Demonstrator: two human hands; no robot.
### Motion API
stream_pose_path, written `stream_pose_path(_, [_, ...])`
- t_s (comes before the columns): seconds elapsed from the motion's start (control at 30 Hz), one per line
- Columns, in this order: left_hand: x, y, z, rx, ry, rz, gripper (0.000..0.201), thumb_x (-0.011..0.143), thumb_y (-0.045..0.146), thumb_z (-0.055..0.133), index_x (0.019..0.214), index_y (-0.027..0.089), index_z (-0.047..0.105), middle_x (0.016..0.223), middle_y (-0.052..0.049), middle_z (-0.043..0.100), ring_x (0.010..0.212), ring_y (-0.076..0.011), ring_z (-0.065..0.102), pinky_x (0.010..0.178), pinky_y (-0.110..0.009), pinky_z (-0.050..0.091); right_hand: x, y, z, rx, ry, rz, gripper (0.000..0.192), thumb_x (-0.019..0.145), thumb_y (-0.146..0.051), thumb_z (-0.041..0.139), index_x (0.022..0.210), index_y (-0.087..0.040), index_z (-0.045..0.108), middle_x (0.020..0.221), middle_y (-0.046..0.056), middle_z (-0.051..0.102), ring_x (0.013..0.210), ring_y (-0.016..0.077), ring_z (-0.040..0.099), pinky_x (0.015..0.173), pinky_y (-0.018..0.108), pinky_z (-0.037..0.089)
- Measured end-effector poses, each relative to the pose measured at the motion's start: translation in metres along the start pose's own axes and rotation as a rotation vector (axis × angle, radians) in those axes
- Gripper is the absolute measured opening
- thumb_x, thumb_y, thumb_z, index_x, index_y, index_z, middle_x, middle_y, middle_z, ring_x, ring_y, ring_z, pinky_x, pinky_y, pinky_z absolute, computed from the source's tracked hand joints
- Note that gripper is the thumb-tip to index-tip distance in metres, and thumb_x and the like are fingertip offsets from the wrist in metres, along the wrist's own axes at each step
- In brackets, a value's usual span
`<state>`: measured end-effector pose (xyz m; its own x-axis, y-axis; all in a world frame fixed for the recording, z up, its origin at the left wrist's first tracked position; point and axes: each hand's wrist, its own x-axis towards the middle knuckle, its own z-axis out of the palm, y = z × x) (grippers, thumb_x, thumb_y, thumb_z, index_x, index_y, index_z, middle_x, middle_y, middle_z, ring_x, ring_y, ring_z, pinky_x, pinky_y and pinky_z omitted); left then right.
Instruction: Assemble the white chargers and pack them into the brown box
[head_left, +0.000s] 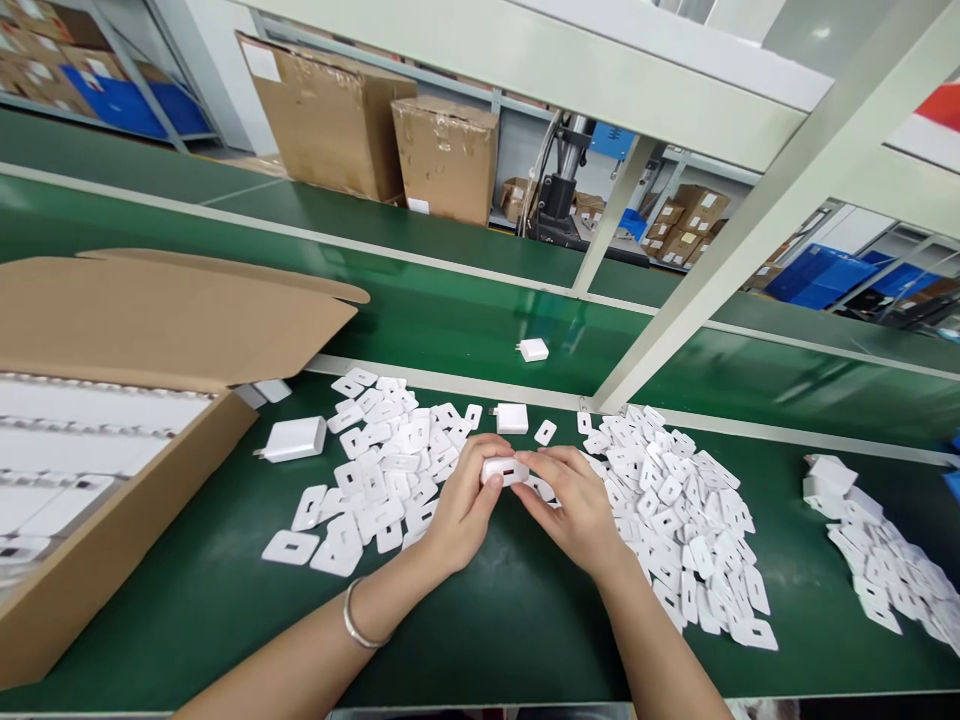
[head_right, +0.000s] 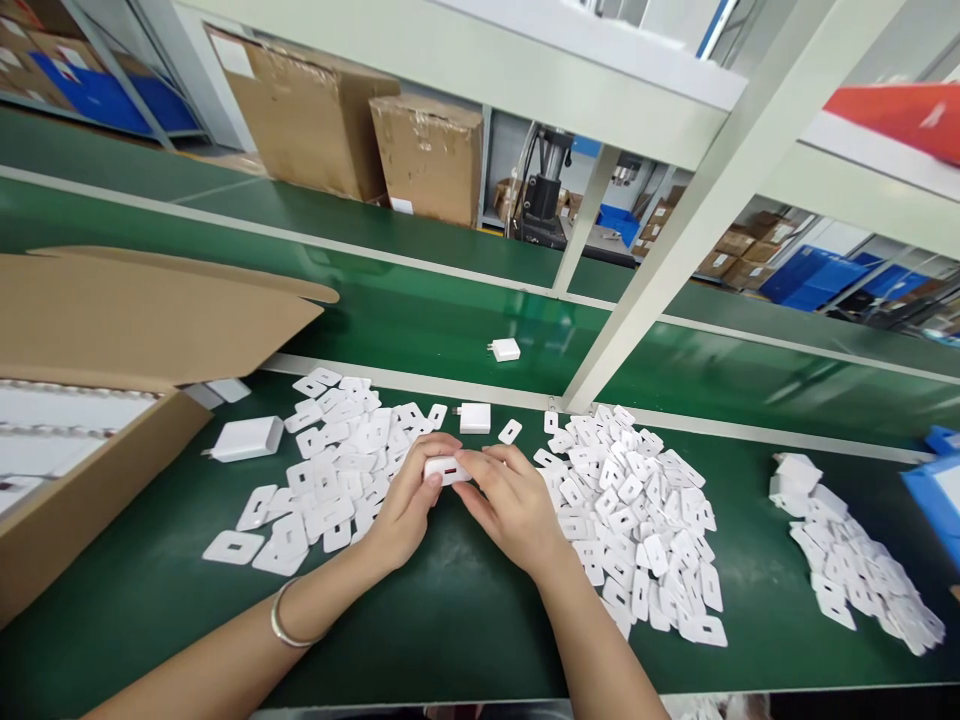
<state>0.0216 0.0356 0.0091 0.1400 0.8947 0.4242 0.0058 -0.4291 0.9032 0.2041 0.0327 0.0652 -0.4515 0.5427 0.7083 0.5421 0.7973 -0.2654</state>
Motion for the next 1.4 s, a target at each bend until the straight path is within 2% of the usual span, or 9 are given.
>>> stream_pose_path(0.07, [0.0,0.002,0.0,-0.02,0.002,0.014,0.03,0.111,0.046,0.039,0.125,0.026,0.058,0.123,-0.009,0.056,0.111,-0.0249,0.057,0.088,-0.038,0.051,0.0,-0.002,0.002,0.047,-0.002,0.031,0.058,0.099,-0.011,0.068,0.15,-0.033,0.051,0.114,0.006,0.075,0.104,0.0259,0.065,0.088,0.042,0.062])
stream_pose_path(0.17, [0.0,0.003,0.002,-0.054,0.011,0.053,0.027,0.112,0.043,0.039,0.123,0.026,0.058,0.124,-0.009,0.056,0.117,-0.0256,0.056,0.1,-0.042,0.049,0.0,-0.004,0.005,0.23,0.013,0.279,0.049,0.099,-0.03,0.072,0.144,-0.032,0.054,0.125,0.009,0.068,0.11,0.0263,0.065,0.093,0.045,0.06])
stream_pose_path(0.27, [-0.002,0.003,0.002,-0.056,-0.015,0.136,0.027,0.112,0.042,0.038,0.124,0.027,0.058,0.126,-0.01,0.054,0.121,-0.0254,0.055,0.102,-0.042,0.048,-0.001,-0.005,0.01,0.477,-0.103,0.569,0.037,0.105,-0.049,0.057,0.135,-0.026,0.057,0.117,0.009,0.067,0.102,0.0244,0.067,0.087,0.041,0.06])
stream_pose_path(0.37, [-0.003,0.001,0.002,-0.031,-0.046,0.159,0.028,0.112,0.043,0.039,0.126,0.028,0.057,0.126,-0.01,0.05,0.123,-0.0253,0.052,0.103,-0.043,0.049,-0.002,-0.005,0.015,0.642,-0.214,0.68,0.034,0.107,-0.053,0.051,0.123,-0.025,0.06,0.108,0.006,0.069,0.099,0.0227,0.067,0.088,0.039,0.057])
stream_pose_path(0.5, [-0.001,-0.001,0.0,0.026,-0.05,0.048,0.039,0.11,0.053,0.037,0.133,0.029,0.058,0.133,-0.011,0.045,0.131,-0.0275,0.047,0.109,-0.046,0.047,-0.005,0.003,0.023,0.695,-0.096,0.691,0.038,0.1,-0.056,0.064,0.12,-0.025,0.059,0.107,0.005,0.067,0.097,0.0213,0.066,0.087,0.037,0.056])
stream_pose_path(0.6, [0.004,-0.003,-0.001,0.017,-0.098,0.022,0.046,0.111,0.053,0.032,0.141,0.029,0.057,0.131,-0.011,0.054,0.126,-0.0276,0.053,0.109,-0.047,0.046,-0.008,0.01,0.026,0.65,-0.056,0.683,0.041,0.097,-0.058,0.067,0.12,-0.026,0.058,0.103,0.004,0.063,0.094,0.0204,0.063,0.085,0.036,0.055])
stream_pose_path(0.83, [0.008,-0.001,-0.004,-0.007,-0.052,0.099,0.041,0.112,0.049,0.039,0.126,0.026,0.07,0.109,-0.008,0.065,0.099,-0.0236,0.061,0.088,-0.037,0.05,-0.005,0.001,0.025,0.606,-0.065,0.619,0.042,0.103,-0.064,0.053,0.121,-0.026,0.056,0.102,0.004,0.06,0.092,0.0212,0.061,0.086,0.037,0.054])
stream_pose_path(0.97, [0.007,-0.002,-0.004,-0.022,-0.024,0.103,0.04,0.113,0.046,0.037,0.125,0.025,0.068,0.111,-0.008,0.066,0.102,-0.023,0.062,0.088,-0.036,0.049,-0.003,-0.005,0.024,0.546,-0.092,0.621,0.042,0.107,-0.062,0.044,0.122,-0.026,0.059,0.097,0.003,0.064,0.086,0.0215,0.061,0.085,0.038,0.054])
stream_pose_path(1.4, [0.003,-0.008,-0.003,0.014,-0.049,0.01,0.045,0.113,0.05,0.031,0.132,0.025,0.062,0.125,-0.01,0.065,0.113,-0.024,0.062,0.101,-0.041,0.048,-0.01,-0.001,0.037,0.63,-0.043,0.726,0.036,0.105,-0.058,0.051,0.116,-0.025,0.062,0.093,0.002,0.06,0.086,0.0201,0.06,0.088,0.038,0.056])
